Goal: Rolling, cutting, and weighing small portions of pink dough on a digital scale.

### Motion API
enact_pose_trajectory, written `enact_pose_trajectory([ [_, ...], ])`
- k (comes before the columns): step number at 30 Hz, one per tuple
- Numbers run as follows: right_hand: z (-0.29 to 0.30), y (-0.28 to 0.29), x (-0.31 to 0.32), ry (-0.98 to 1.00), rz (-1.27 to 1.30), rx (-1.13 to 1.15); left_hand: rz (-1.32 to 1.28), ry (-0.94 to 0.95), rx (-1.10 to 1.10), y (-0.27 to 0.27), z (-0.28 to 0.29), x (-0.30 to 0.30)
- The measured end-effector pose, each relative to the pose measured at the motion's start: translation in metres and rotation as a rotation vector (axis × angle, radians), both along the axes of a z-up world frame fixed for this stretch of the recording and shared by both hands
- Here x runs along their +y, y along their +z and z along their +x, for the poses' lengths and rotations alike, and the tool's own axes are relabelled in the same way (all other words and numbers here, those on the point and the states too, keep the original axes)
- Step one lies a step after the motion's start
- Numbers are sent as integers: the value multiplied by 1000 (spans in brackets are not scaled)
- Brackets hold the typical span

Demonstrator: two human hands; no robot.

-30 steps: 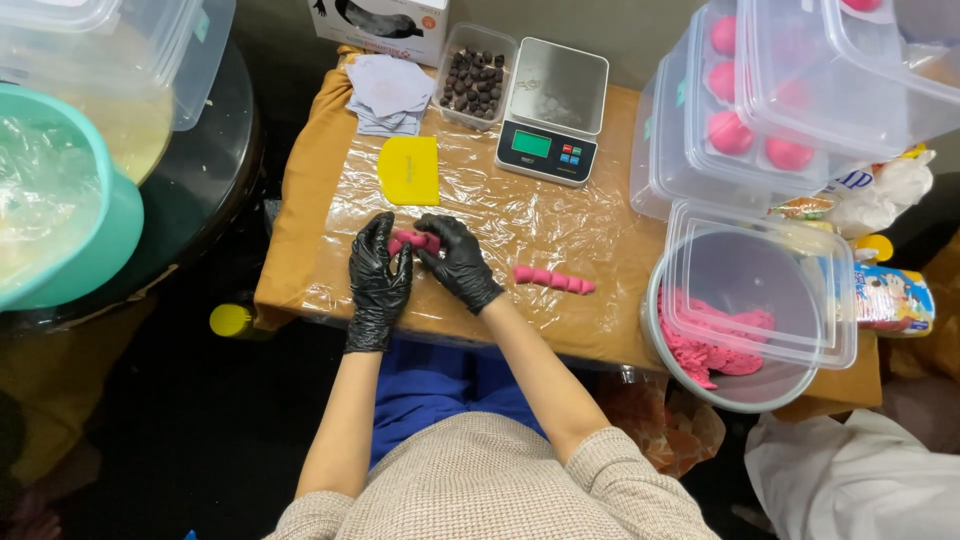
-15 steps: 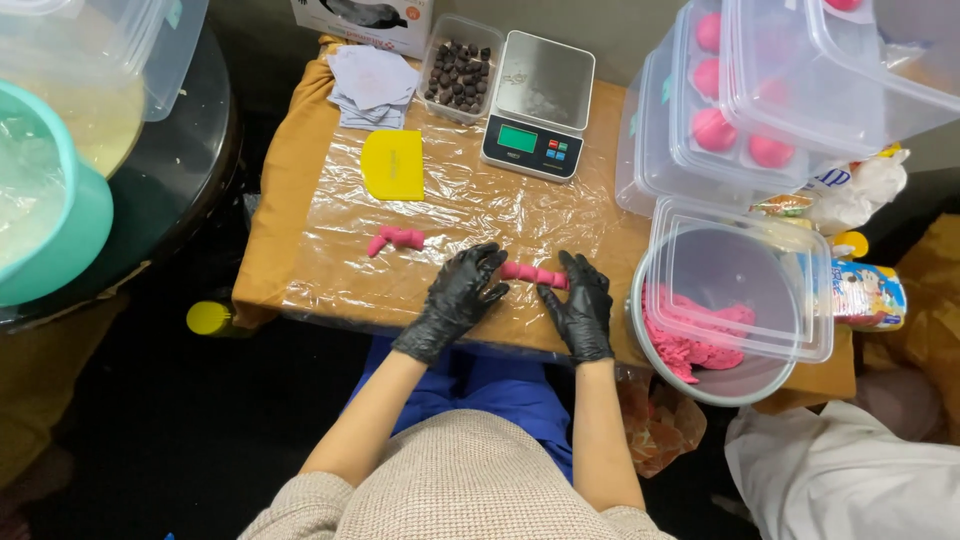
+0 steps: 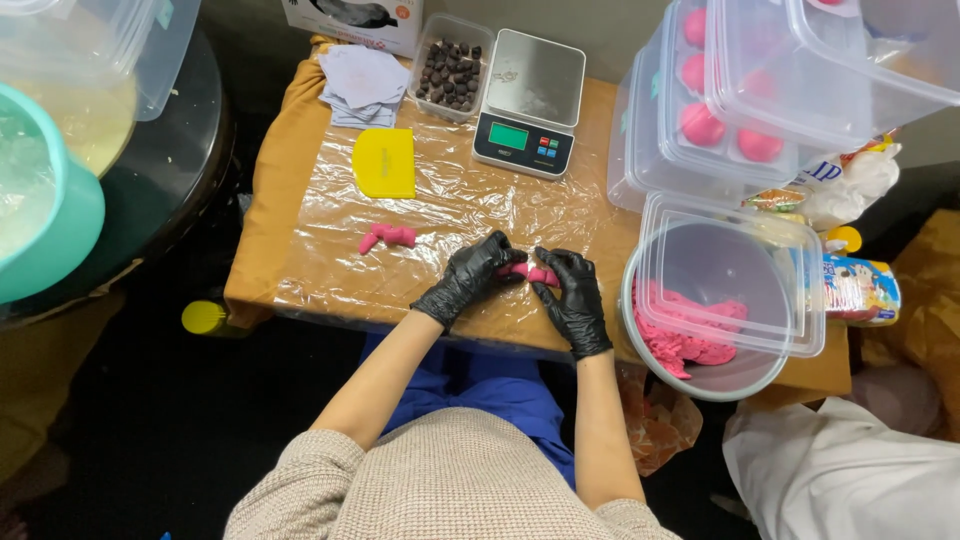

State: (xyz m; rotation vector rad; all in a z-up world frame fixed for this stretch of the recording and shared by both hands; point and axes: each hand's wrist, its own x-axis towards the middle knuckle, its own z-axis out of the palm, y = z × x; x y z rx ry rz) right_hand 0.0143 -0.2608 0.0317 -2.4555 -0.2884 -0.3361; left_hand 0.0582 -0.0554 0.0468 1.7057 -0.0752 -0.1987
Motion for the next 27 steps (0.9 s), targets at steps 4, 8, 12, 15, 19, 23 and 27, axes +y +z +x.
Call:
enact_pose_trajectory([
  [4,-3,-8,0,-10,-93,-114,215,-99,-105,3,-1,1],
  [8,-6,-17,-3,-49,-47,-112,158,-55,-213,-5,-8,7],
  [12,-8,-29,-3,-92,-44,-115,248,-4,-591,-29,-9,31],
  [15,-8,-24,1,-99,-15,-153,539,-142,-475,-13,-16,67],
  [19,-10,-30,-5,-144,61,-168,739,28,-290,-10,-28,115],
  [23,-6,-33,-8,-239,260,-206,899,212,-461,-29,-35,143],
  [27,0,11,52,-244,473,-114,913,240,-487,-52,-33,135],
])
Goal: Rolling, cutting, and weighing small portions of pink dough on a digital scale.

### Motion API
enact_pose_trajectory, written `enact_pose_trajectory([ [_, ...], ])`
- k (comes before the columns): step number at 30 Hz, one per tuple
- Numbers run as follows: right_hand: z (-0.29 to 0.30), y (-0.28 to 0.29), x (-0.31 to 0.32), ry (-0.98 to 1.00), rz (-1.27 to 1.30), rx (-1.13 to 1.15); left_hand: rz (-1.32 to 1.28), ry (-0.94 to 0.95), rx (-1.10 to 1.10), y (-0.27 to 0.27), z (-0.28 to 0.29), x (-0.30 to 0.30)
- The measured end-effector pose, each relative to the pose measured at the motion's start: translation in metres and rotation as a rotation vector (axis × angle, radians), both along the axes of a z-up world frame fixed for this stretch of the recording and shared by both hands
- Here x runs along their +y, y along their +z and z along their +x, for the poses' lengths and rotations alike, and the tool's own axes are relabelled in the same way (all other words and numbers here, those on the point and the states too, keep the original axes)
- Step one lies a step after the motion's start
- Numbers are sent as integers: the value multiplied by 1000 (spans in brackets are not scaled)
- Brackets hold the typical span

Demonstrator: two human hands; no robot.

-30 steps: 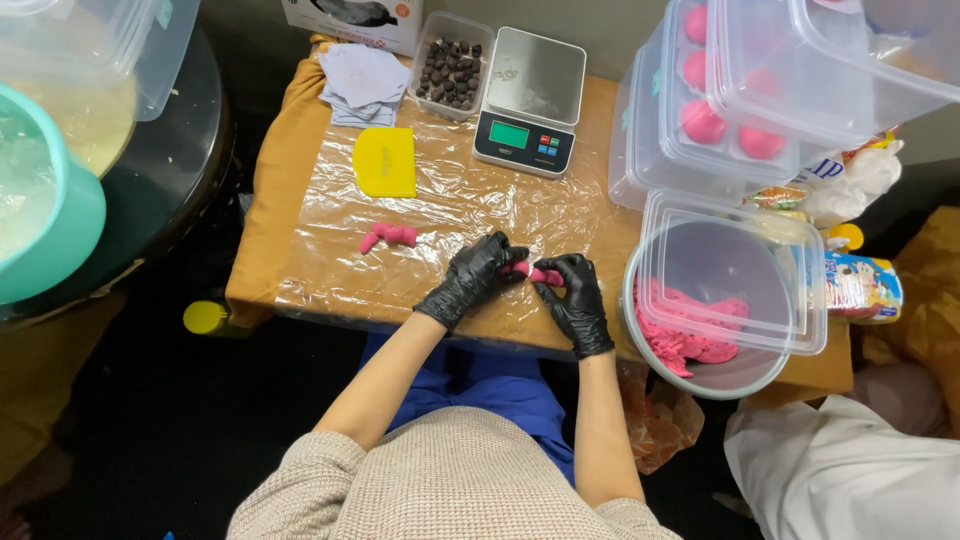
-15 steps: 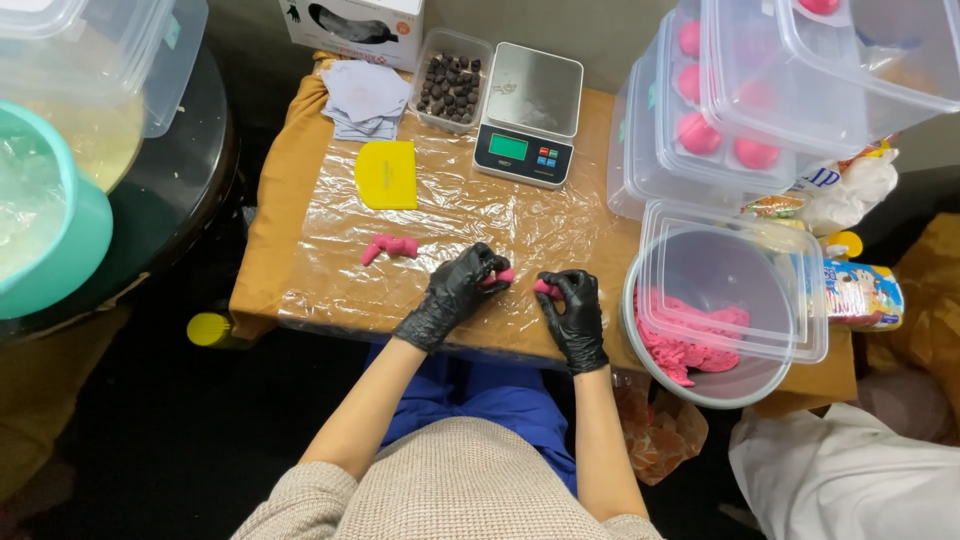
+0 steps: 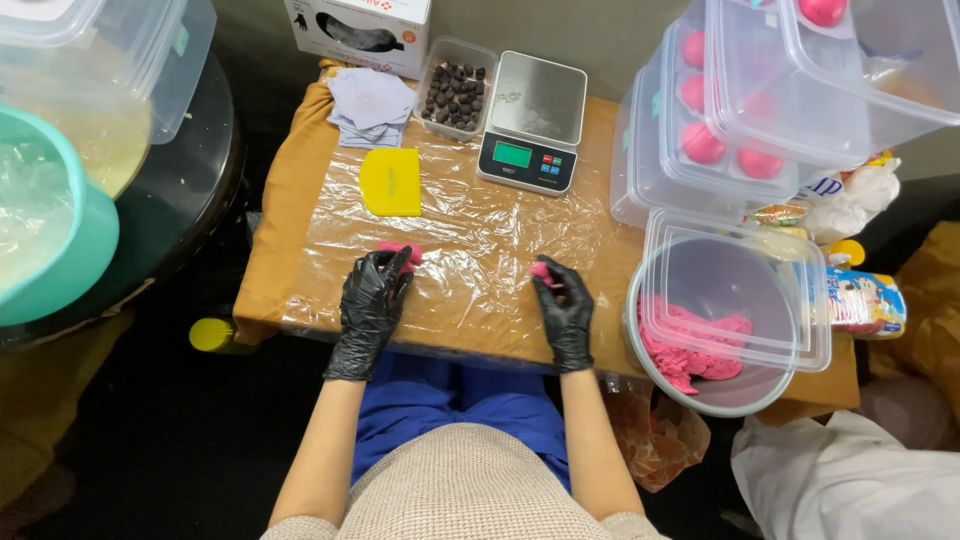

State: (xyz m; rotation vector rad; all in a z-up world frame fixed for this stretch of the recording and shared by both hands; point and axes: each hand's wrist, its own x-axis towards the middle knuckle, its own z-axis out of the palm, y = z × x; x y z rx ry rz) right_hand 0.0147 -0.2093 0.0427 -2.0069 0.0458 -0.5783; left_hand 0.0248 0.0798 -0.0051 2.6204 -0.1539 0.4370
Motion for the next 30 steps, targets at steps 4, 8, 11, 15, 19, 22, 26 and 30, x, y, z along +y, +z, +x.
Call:
enact_pose_trajectory([
  [4,26,-23,68,242,32,18,54,143,-293,-12,-2,-24],
  [8,40,-43,113,402,-241,-6,-89,240,-528,3,-7,-45],
  [11,43,-24,103,434,-155,-56,-187,201,-577,8,-8,-57],
  [15,92,-14,46,68,46,1,-219,173,-574,0,-6,-61],
  [19,204,-95,-53,-308,305,80,-271,121,-595,-1,-6,-67],
  [22,245,-104,-62,-311,280,298,-218,149,-595,2,-10,-70],
  [26,260,-101,-61,-313,69,402,-226,145,-571,11,-10,-69],
  [30,261,-93,-60,-331,24,490,-259,165,-534,4,-8,-70],
])
